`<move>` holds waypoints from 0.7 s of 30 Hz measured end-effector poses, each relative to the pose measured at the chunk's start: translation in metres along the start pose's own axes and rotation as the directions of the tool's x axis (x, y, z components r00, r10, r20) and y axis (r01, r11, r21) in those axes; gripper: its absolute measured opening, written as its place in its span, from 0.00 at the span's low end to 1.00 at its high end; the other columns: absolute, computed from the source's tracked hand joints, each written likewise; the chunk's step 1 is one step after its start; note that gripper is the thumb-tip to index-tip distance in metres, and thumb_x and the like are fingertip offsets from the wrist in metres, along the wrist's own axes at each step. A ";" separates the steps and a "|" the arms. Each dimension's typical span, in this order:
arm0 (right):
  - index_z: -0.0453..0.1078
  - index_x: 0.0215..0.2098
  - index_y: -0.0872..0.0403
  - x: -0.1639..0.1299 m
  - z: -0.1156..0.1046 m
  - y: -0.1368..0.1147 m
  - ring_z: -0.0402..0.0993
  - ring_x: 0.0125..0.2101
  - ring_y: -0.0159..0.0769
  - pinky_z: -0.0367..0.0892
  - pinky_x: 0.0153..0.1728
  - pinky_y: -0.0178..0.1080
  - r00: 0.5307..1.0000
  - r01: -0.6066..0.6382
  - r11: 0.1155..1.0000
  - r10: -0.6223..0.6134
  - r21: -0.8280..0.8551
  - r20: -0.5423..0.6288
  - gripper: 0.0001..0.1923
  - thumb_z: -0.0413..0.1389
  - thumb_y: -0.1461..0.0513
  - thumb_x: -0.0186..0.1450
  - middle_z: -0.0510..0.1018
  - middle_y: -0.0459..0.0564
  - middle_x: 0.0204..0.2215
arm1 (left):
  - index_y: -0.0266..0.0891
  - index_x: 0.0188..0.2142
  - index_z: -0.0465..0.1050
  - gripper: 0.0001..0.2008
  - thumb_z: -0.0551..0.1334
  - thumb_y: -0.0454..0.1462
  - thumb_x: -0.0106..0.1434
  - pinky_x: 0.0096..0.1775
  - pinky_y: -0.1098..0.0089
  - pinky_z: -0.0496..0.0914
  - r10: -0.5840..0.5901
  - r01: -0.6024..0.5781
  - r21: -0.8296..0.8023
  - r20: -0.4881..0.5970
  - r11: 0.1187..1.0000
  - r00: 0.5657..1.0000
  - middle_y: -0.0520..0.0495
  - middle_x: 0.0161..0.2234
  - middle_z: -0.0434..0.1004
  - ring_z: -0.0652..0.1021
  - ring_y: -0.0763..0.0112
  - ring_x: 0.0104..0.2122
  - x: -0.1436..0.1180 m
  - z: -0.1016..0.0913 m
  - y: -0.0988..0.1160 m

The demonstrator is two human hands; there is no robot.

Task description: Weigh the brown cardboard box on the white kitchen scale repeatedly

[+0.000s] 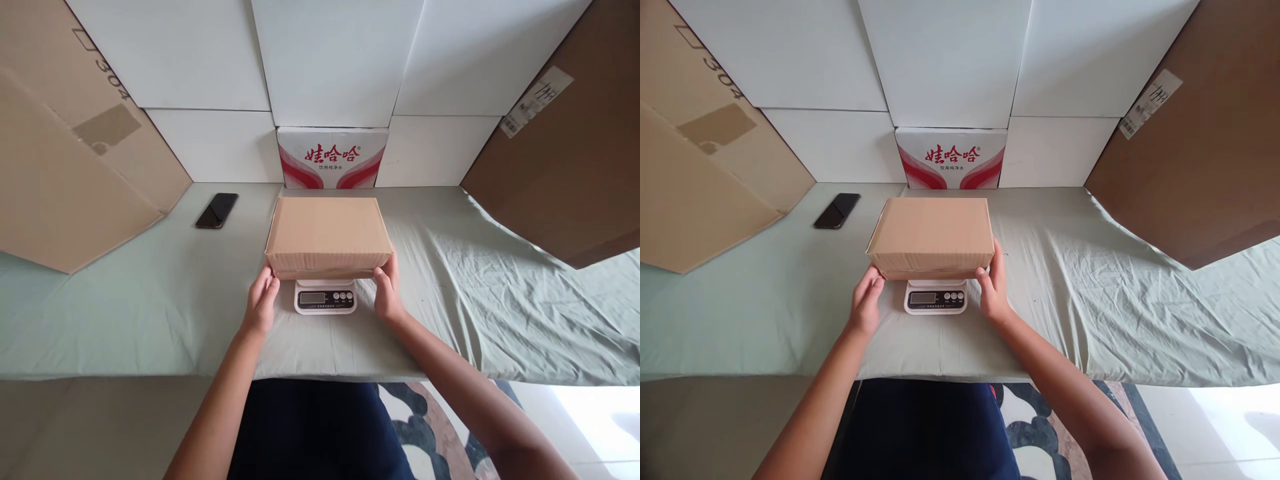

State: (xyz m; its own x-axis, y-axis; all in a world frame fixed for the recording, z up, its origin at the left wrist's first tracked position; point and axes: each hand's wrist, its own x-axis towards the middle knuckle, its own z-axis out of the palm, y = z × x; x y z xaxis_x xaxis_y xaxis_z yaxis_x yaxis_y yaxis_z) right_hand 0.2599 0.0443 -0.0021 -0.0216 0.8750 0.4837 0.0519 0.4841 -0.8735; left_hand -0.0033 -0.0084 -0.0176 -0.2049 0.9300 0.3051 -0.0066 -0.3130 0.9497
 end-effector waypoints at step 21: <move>0.44 0.76 0.37 0.077 0.008 -0.013 0.52 0.75 0.53 0.56 0.74 0.60 0.995 0.076 0.996 -0.079 0.045 0.063 0.45 0.54 0.38 0.66 0.52 0.44 0.77 | 0.43 0.61 0.74 0.32 0.56 0.60 0.69 0.68 0.56 0.65 0.073 -0.076 -0.033 -0.066 0.997 0.995 0.39 0.64 0.76 0.71 0.51 0.68 0.082 0.010 0.009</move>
State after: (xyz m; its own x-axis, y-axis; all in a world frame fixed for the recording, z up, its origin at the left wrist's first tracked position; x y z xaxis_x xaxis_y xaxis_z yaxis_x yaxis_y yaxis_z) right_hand 0.2496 0.1055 0.0463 -0.0881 0.8329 0.5464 0.0049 0.5489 -0.8359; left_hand -0.0100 0.0676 0.0164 -0.2687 0.8899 0.3686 -0.0232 -0.3885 0.9211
